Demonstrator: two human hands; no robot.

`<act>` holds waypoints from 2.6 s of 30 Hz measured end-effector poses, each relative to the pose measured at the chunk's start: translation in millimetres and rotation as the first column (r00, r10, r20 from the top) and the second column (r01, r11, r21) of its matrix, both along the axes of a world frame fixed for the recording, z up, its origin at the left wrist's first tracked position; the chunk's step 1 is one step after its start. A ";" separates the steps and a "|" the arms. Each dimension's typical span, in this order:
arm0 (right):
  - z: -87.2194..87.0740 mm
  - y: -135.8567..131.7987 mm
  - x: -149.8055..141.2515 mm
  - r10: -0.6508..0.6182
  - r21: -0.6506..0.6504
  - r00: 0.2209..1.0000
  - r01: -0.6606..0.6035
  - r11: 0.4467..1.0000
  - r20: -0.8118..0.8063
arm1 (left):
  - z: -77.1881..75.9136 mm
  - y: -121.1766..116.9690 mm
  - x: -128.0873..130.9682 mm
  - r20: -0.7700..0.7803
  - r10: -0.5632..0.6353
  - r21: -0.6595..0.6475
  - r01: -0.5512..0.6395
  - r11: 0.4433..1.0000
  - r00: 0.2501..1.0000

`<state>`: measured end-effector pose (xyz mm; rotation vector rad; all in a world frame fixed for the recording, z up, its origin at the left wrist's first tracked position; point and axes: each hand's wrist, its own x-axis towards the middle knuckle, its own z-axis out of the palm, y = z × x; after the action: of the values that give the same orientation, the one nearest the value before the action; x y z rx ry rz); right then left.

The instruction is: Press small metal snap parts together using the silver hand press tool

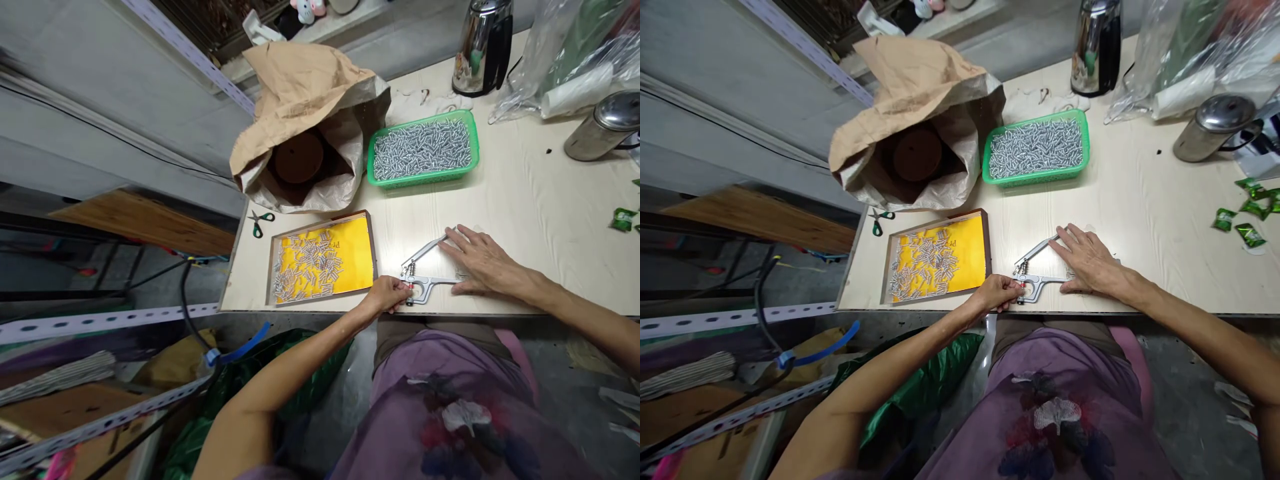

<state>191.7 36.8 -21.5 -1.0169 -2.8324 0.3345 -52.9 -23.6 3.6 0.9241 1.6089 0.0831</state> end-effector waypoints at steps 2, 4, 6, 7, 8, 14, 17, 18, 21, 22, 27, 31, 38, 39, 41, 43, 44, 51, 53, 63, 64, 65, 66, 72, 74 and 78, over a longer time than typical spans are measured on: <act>-3.5 10.7 -2.3 0.034 0.003 0.999 -0.035 0.999 0.030 | 0.1 0.3 0.1 -0.002 0.001 -0.008 -0.001 1.000 1.000; -5.3 16.2 -5.7 0.039 0.000 0.998 -0.039 0.999 0.038 | 0.3 0.2 0.3 0.011 0.006 -0.013 -0.006 1.000 1.000; -4.7 18.0 -9.2 0.032 -0.008 0.999 -0.031 0.999 0.038 | 0.5 -0.3 0.8 0.017 0.015 -0.009 -0.015 1.000 1.000; -3.6 18.1 -10.8 0.029 -0.011 0.999 -0.028 1.000 0.043 | 0.4 -0.6 1.0 0.017 0.019 -0.008 -0.019 1.000 1.000; -2.1 17.9 -12.1 0.026 -0.010 0.998 -0.025 1.000 0.056 | 0.2 -1.1 1.1 0.015 0.024 -0.006 -0.024 1.000 1.000; 10.8 12.1 -14.5 -0.003 0.006 0.988 0.002 1.000 0.154 | -2.1 -9.8 -1.0 -0.086 -0.016 0.052 0.021 0.998 0.996; 15.7 4.6 -13.8 -0.010 0.008 0.992 0.009 1.000 0.129 | -2.8 -18.1 3.1 -0.286 -0.127 0.331 0.222 0.917 0.950; 16.5 1.7 -13.8 -0.007 0.003 0.993 0.007 1.000 0.119 | -3.5 -19.8 6.7 -0.350 -0.156 0.439 0.309 0.844 0.924; 16.1 -6.3 -14.0 -0.009 -0.002 0.994 0.010 1.000 0.109 | -9.2 -16.0 22.8 -0.488 -0.249 0.636 0.536 0.556 0.837; 15.3 -8.3 -13.9 -0.017 0.001 0.994 0.017 1.000 0.112 | -12.0 -11.7 28.9 -0.525 -0.279 0.656 0.591 0.469 0.804; 12.8 -10.7 -8.8 -0.038 0.005 0.993 0.038 0.999 0.110 | -20.7 18.0 47.1 -0.616 -0.430 0.584 0.749 0.313 0.660; 15.5 -11.6 -5.4 -0.039 -0.001 0.992 0.040 0.999 0.122 | -13.0 31.1 48.1 -0.638 -0.520 0.498 0.819 0.285 0.569; 7.2 -31.7 -9.1 -0.066 0.019 0.996 0.065 0.998 0.051 | -13.7 25.7 53.4 -0.659 -0.560 0.435 0.862 0.262 0.502; 4.9 -34.5 -9.6 -0.071 0.021 0.997 0.071 0.997 0.033 | -15.3 24.9 54.2 -0.658 -0.563 0.432 0.863 0.262 0.500; 1.3 -37.4 -9.5 -0.082 0.017 0.997 0.082 0.996 -0.004 | -17.7 25.1 55.2 -0.657 -0.570 0.426 0.866 0.260 0.494; 0.2 -36.0 -7.4 -0.095 0.007 0.995 0.096 0.995 -0.035 | -19.5 26.0 55.4 -0.661 -0.563 0.429 0.865 0.258 0.496; 0.7 -33.6 -5.3 -0.102 0.001 0.994 0.102 0.995 -0.050 | -20.8 25.8 55.2 -0.663 -0.549 0.443 0.858 0.260 0.508; 3.8 -2.0 12.1 -0.023 -0.028 0.995 0.021 0.999 -0.096 | -51.8 -11.7 58.8 -0.626 -0.297 0.698 0.688 0.197 0.721; 1.6 9.8 9.5 -0.062 0.008 0.998 0.063 0.998 -0.029 | -61.8 -28.0 62.5 -0.597 -0.315 0.737 0.659 0.148 0.738; 34.0 26.4 -54.0 0.035 -0.004 0.986 -0.034 0.999 0.166 | -56.3 -39.0 70.6 -0.493 -0.365 0.815 0.566 0.122 0.790; 36.6 17.9 -62.5 0.143 -0.026 0.981 -0.141 0.990 0.131 | -55.1 -40.8 68.9 -0.493 -0.385 0.821 0.563 0.091 0.781; 37.7 9.2 -70.5 0.256 -0.050 0.962 -0.252 0.966 0.097 | -54.2 -44.2 65.7 -0.496 -0.412 0.826 0.562 0.047 0.764; 37.1 1.0 -77.8 0.351 -0.070 0.933 -0.346 0.935 0.073 | -53.2 -48.6 60.5 -0.505 -0.440 0.829 0.559 -0.008 0.742; 6.8 -16.3 -98.7 0.496 -0.061 0.868 -0.494 0.867 0.021 | -33.3 -61.3 -23.3 -0.628 -0.204 0.778 0.608 -0.158 0.751; -2.7 -14.0 -97.3 0.503 -0.038 0.864 -0.504 0.863 -0.037 | -22.3 -45.8 -64.8 -0.645 0.065 0.764 0.644 0.030 0.762; -11.3 -11.5 -91.9 0.473 0.016 0.849 -0.483 0.875 -0.236 | -10.3 4.8 -130.5 -0.688 0.376 0.720 0.518 0.461 0.621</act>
<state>99.7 25.3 -32.8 -0.2277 -2.8252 0.5231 -183.4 -18.8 -6.7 2.1356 2.3984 0.6014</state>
